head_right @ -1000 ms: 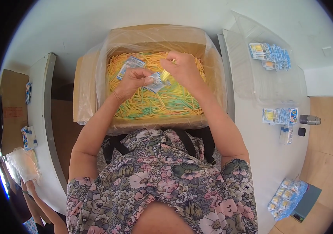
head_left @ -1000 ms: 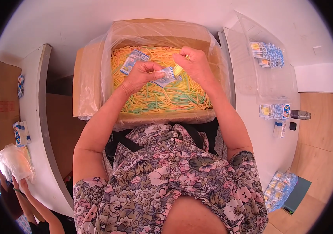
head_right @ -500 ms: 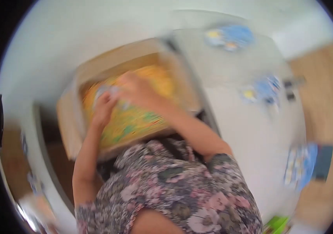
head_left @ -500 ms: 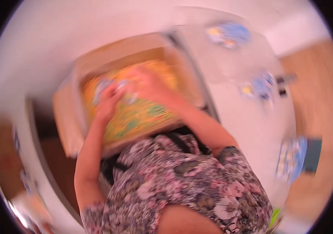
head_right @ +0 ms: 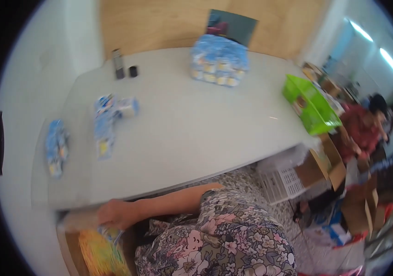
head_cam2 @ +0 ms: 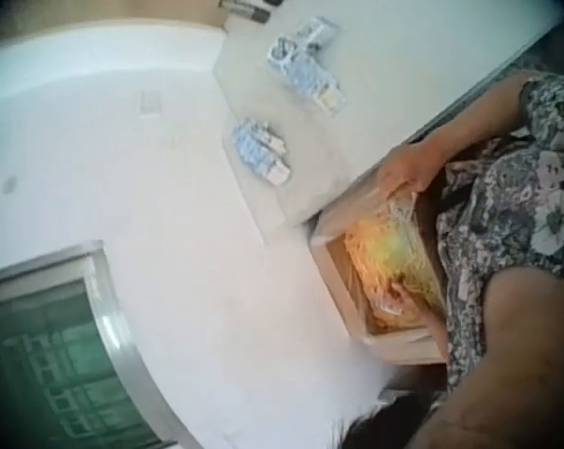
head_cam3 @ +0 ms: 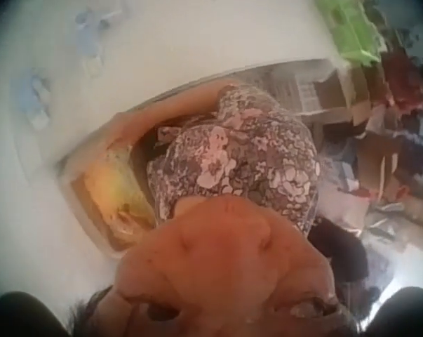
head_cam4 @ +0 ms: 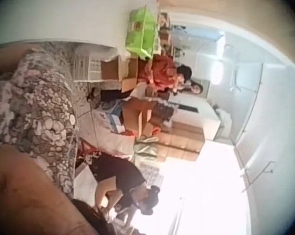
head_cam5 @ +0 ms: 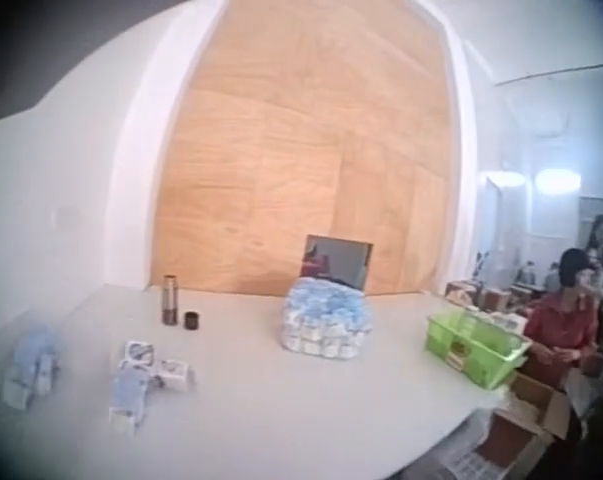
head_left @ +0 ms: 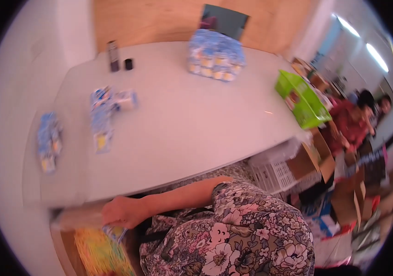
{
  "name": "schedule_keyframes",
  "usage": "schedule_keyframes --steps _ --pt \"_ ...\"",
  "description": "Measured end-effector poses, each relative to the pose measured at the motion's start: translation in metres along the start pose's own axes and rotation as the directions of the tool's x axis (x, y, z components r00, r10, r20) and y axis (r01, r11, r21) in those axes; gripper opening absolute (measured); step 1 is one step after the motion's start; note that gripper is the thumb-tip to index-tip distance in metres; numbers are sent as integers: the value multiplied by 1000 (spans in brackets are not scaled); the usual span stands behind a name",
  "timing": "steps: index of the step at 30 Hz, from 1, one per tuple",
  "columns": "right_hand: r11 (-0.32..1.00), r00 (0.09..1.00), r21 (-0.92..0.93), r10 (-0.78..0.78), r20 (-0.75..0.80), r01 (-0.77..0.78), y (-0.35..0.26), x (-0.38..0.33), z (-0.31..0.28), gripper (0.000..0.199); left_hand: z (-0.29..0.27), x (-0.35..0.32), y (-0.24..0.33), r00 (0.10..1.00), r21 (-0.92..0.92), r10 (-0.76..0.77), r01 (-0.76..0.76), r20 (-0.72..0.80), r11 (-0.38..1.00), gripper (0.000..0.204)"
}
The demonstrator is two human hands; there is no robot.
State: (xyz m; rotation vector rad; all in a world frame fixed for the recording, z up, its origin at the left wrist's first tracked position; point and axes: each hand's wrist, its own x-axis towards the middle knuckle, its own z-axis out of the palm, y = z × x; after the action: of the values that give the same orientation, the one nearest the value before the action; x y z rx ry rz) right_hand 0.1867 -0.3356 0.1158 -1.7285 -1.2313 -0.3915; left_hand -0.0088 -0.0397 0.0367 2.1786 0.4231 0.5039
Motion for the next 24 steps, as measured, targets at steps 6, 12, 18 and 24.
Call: schedule_keyframes --steps 6,12,18,24 --pt "806 760 -3 557 -335 -591 43 -125 -111 22 82 69 72 968 -3 249 -249 26 969 32" --pt "755 652 14 575 -495 -656 49 -173 -113 22 167 113 133 898 -250 433 -404 72 880 32" --pt "754 695 -23 593 -407 -656 43 -169 -108 20 199 130 161 879 -393 477 -435 12 811 32" --pt "739 711 -104 585 -390 -665 54 -168 -106 21 219 144 177 875 -482 481 -444 -54 755 32"
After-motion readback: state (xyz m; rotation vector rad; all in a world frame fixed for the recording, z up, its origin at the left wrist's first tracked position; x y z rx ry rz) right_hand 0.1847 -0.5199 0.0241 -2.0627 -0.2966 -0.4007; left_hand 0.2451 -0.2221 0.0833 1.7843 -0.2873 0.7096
